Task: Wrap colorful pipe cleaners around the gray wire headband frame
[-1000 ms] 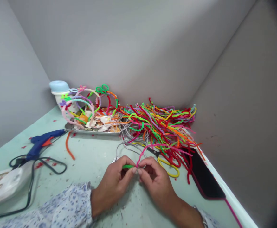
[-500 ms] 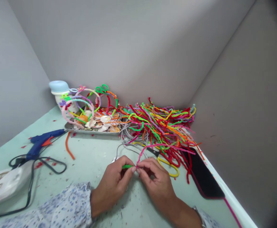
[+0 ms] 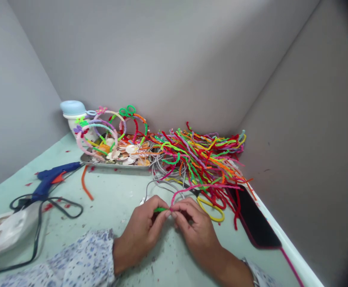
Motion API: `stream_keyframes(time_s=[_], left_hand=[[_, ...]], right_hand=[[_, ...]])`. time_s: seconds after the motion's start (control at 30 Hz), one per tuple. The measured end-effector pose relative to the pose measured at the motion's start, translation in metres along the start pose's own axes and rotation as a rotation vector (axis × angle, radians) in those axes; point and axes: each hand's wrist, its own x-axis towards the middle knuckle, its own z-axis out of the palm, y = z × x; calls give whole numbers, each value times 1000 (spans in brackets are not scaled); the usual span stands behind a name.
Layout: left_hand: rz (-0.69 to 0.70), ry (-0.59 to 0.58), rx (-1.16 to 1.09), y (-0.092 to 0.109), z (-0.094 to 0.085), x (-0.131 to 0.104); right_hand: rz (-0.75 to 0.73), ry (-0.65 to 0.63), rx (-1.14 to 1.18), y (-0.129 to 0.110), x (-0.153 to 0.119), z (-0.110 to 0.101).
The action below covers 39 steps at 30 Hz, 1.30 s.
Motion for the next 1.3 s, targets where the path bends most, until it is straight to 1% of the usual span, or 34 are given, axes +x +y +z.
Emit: stream_keyframes(time_s=[0.23,0.33,0.57,0.73,0.97,1.1,1.2,1.3], left_hand=[[7,1,10,0,0,0],[9,8,11,-1,1,0],[13,1,-1,1,-1,1],[23,-12,6,-1,-1,-1],[43,-20,19,-3,1,-1],[45,-25,23,-2,1,-2],[38,-23,13,-1,0,-2],[31,-11,-10,0,0,0]], right_hand=[[91,-76,99,-2,-1,-1],[85,-72,99,0,-1,0],[52,-10,41,3,-2,2],[46,-37,20,0,-2,1],[34,-117,23,-5,-1,-2],[13,-134,4,-6,-1,-3],[40,-133,57,-4,-1,-2],[67,-87,83,-1,-2,0]])
